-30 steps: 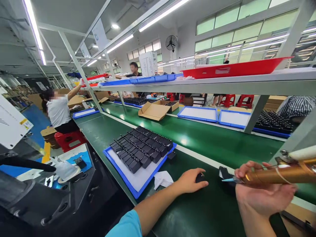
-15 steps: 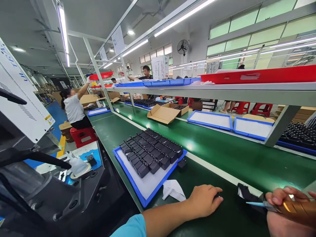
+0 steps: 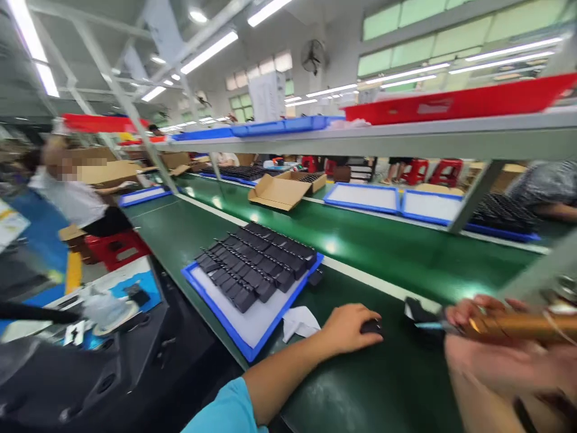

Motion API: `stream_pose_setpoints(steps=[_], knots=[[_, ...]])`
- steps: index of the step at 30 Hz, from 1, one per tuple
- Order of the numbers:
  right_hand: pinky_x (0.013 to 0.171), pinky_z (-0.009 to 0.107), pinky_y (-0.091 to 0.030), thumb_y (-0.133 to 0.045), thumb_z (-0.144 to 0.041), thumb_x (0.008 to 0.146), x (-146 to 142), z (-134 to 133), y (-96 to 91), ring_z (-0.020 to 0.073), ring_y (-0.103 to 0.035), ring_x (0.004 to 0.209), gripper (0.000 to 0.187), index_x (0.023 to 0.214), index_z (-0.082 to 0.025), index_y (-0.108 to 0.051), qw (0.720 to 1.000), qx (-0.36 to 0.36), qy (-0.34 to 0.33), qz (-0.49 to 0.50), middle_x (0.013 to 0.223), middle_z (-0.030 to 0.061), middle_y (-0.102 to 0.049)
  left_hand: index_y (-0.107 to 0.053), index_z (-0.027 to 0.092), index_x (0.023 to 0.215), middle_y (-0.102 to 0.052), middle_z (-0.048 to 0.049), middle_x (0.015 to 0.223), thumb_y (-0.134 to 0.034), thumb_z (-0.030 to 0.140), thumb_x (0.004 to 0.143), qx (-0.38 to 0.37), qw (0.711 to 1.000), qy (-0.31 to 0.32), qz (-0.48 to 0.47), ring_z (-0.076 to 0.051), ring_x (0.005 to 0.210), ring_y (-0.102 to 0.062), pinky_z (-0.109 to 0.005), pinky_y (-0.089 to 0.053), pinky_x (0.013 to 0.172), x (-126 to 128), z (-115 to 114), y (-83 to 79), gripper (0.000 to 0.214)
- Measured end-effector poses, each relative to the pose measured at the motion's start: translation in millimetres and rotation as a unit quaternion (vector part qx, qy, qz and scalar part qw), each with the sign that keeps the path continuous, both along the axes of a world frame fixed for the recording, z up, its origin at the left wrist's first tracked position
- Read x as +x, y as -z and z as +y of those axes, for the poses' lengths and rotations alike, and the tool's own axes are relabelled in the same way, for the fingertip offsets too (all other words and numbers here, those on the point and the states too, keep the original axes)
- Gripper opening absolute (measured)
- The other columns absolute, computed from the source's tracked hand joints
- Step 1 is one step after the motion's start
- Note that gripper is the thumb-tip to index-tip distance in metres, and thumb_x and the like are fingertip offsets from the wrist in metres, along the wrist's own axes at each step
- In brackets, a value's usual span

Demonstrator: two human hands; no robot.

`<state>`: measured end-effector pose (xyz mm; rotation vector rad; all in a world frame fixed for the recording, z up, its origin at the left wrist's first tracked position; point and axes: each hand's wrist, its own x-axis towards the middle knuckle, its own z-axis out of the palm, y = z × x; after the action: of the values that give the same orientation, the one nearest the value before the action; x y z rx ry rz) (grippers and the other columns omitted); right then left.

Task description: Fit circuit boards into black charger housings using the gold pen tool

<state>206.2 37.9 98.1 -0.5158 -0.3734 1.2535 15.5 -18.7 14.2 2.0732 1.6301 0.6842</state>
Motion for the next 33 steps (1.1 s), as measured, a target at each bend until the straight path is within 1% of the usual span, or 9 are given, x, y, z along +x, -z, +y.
stream_pose_setpoints(steps=[1,3,14,18,21,24,26,29,33], knots=[[0.037,0.032,-0.032,-0.058,-0.073,0.064,-4,-5,-7.4,0.0143,-0.05,0.048,0.049,0.081,-0.028,-0.065,0.996,0.071,0.011,-0.06,0.069,0.0017,-0.056,-0.064,0.025,0.122,-0.067,-0.0063,0.115,-0.066,0.047,0.083,0.001,1.0,0.001,-0.016,-0.025,0.108,-0.062,-0.036,-0.048,0.095,-1,1,-1.2,0.045],[0.038,0.03,-0.035,-0.06,-0.072,0.063,-9,-8,-14.2,0.0138,-0.051,0.047,0.052,0.087,-0.026,-0.062,0.989,0.111,0.015,-0.092,0.072,0.0,-0.058,-0.065,0.024,0.121,-0.066,-0.0061,0.113,-0.064,0.041,0.086,0.005,0.999,0.008,-0.05,-0.023,0.108,-0.06,-0.033,-0.046,0.096,-1,3,-1.6,0.039],[0.036,0.022,-0.035,-0.042,-0.071,0.078,-17,-10,-11.1,0.0088,-0.049,0.041,0.051,0.097,-0.025,-0.048,0.982,0.159,0.014,-0.098,0.073,-0.0038,-0.057,-0.05,0.027,0.139,-0.059,-0.0053,0.11,-0.045,0.037,0.096,-0.013,0.991,0.093,-0.097,-0.017,0.101,-0.058,-0.034,-0.045,0.095,-11,13,5.0,0.044],[0.036,0.022,-0.035,-0.039,-0.07,0.081,-19,-11,-10.5,0.0078,-0.048,0.041,0.049,0.098,-0.026,-0.048,0.981,0.166,0.01,-0.103,0.075,-0.0034,-0.056,-0.049,0.021,0.135,-0.067,-0.0053,0.106,-0.064,0.044,0.083,-0.076,0.959,0.026,-0.27,-0.017,0.095,-0.064,-0.034,-0.05,0.091,-11,25,23.7,0.058],[0.037,0.022,-0.035,-0.039,-0.069,0.082,-20,-12,-7.5,0.0074,-0.048,0.042,0.047,0.099,-0.026,-0.048,0.979,0.177,0.008,-0.105,0.076,-0.0032,-0.056,-0.063,0.015,0.106,-0.068,-0.0122,0.112,-0.066,0.05,0.078,-0.073,0.932,-0.024,-0.355,-0.021,0.097,-0.067,-0.037,-0.053,0.088,-8,30,33.3,0.045],[0.036,0.021,-0.035,-0.041,-0.066,0.083,-22,-12,-4.5,0.007,-0.047,0.042,0.043,0.1,-0.026,-0.049,0.974,0.201,0.008,-0.106,0.077,-0.0033,-0.056,-0.068,0.015,0.094,-0.068,-0.0126,0.117,-0.06,0.051,0.084,-0.053,0.951,-0.005,-0.305,-0.023,0.104,-0.066,-0.04,-0.051,0.093,-11,27,27.0,0.038],[0.036,0.021,-0.036,-0.043,-0.063,0.084,-23,-13,-3.2,0.007,-0.048,0.042,0.041,0.101,-0.026,-0.049,0.97,0.218,0.006,-0.109,0.078,-0.0033,-0.056,-0.069,0.019,0.106,-0.067,-0.0097,0.121,-0.063,0.049,0.083,-0.044,0.975,0.068,-0.207,-0.023,0.113,-0.062,-0.041,-0.046,0.102,-17,21,16.7,0.038],[0.037,0.021,-0.037,-0.046,-0.062,0.084,-24,-14,-2.8,0.0069,-0.048,0.043,0.04,0.101,-0.026,-0.048,0.967,0.225,0.007,-0.12,0.078,-0.0035,-0.057,-0.06,0.026,0.127,-0.059,-0.007,0.135,-0.076,0.049,0.072,-0.03,0.983,0.164,-0.072,-0.025,0.124,-0.055,-0.042,-0.04,0.108,-24,15,3.7,0.061],[0.037,0.021,-0.037,-0.048,-0.062,0.083,-24,-16,-4.2,0.0066,-0.047,0.043,0.04,0.101,-0.027,-0.047,0.967,0.22,0.006,-0.128,0.078,-0.0039,-0.056,-0.062,0.024,0.124,-0.068,-0.0066,0.118,-0.074,0.043,0.076,-0.044,0.987,0.152,-0.012,-0.024,0.107,-0.064,-0.038,-0.049,0.095,-23,14,1.8,0.053]])
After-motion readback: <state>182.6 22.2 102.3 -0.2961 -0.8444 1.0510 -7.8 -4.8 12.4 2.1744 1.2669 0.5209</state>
